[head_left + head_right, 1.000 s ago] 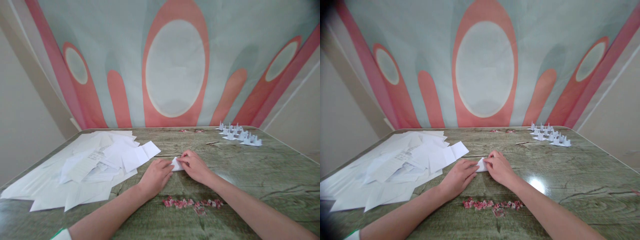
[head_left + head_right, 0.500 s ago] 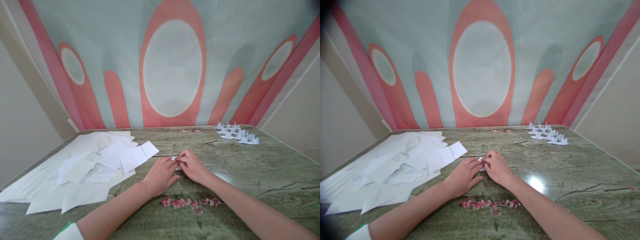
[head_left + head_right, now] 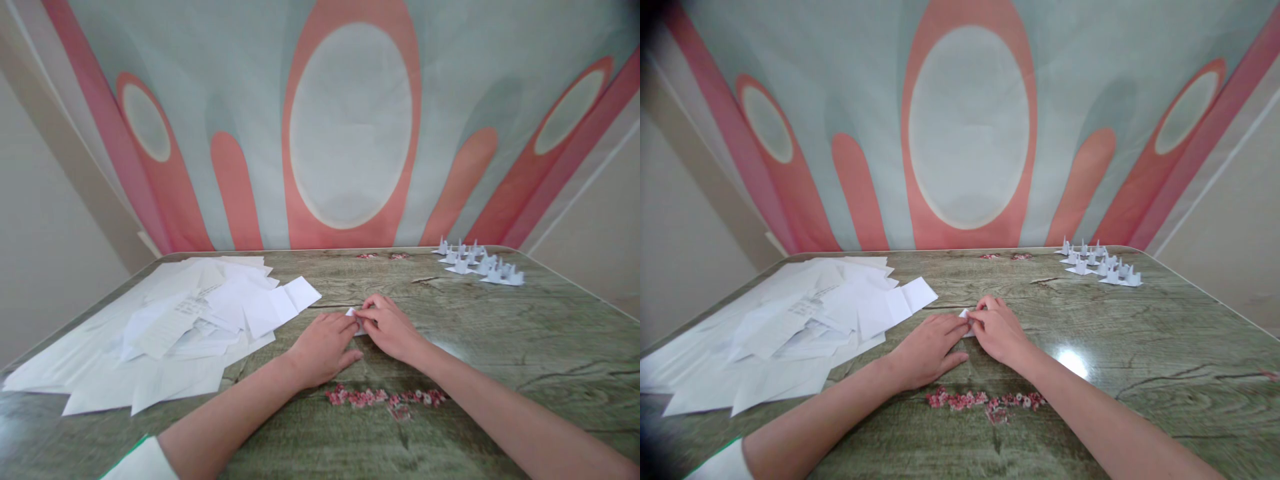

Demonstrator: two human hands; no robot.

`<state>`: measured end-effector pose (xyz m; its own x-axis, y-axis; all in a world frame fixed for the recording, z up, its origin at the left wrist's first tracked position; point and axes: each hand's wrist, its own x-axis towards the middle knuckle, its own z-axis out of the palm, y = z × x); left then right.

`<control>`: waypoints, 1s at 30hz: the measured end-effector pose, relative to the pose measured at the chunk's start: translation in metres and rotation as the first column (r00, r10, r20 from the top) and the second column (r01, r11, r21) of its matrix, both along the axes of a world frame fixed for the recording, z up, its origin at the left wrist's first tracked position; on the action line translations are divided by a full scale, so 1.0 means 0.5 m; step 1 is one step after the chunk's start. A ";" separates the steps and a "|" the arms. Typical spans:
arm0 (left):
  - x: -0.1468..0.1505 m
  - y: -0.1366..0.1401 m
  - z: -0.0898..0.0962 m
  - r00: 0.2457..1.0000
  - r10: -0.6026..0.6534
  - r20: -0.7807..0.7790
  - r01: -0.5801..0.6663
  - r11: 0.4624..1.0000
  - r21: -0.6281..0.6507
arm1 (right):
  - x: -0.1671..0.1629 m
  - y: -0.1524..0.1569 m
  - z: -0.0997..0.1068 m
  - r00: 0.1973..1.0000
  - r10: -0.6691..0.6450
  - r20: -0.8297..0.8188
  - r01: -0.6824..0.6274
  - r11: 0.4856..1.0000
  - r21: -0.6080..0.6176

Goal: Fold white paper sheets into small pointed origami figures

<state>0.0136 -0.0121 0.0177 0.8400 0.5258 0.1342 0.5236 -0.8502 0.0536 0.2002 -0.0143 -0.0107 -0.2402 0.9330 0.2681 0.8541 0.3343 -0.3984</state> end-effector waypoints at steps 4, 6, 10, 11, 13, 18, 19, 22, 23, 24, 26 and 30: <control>0.001 -0.006 0.006 1.000 -0.021 -0.020 0.021 1.000 0.004 | -0.001 0.000 0.004 1.000 0.001 0.006 -0.001 1.000 -0.012; 0.002 -0.009 0.008 0.999 -0.027 -0.029 0.027 1.000 0.012 | -0.001 0.000 0.006 1.000 0.000 0.013 0.000 1.000 -0.021; 0.003 -0.015 0.010 0.998 -0.042 -0.049 0.043 0.999 0.027 | -0.002 -0.002 0.009 1.000 -0.004 0.022 0.004 1.000 -0.024; 0.003 -0.017 0.011 0.998 -0.044 -0.053 0.046 0.999 0.029 | -0.002 -0.002 0.010 1.000 -0.002 0.023 0.003 1.000 -0.026; 0.003 -0.019 0.012 0.998 -0.046 -0.054 0.048 0.998 0.035 | -0.001 -0.002 0.009 1.000 0.000 0.025 0.001 1.000 -0.029; 0.002 -0.022 0.012 0.998 -0.044 -0.047 0.046 0.998 0.046 | -0.001 -0.001 0.004 0.999 0.000 0.034 0.000 1.000 -0.020; 0.002 -0.022 0.013 0.998 -0.039 -0.047 0.042 0.998 0.048 | -0.001 0.000 0.004 0.999 0.000 0.036 0.000 1.000 -0.021; 0.003 -0.024 0.013 0.998 -0.027 -0.048 0.029 0.998 0.050 | -0.001 -0.001 0.005 0.999 0.002 0.043 -0.001 1.000 -0.025; 0.003 -0.024 0.013 0.999 -0.026 -0.048 0.029 0.998 0.050 | -0.001 -0.001 0.006 0.999 0.003 0.045 -0.002 1.000 -0.025; 0.004 -0.025 0.013 0.999 -0.026 -0.047 0.028 0.998 0.049 | -0.001 -0.002 0.007 0.999 0.004 0.046 -0.003 1.000 -0.025; 0.004 -0.025 0.011 0.999 -0.023 -0.044 0.025 0.999 0.046 | -0.002 -0.004 0.008 0.999 0.005 0.046 -0.004 1.000 -0.025; 0.004 -0.025 0.008 0.999 -0.008 -0.035 0.010 0.999 0.042 | -0.004 -0.008 0.010 0.998 -0.008 0.055 0.010 1.000 -0.021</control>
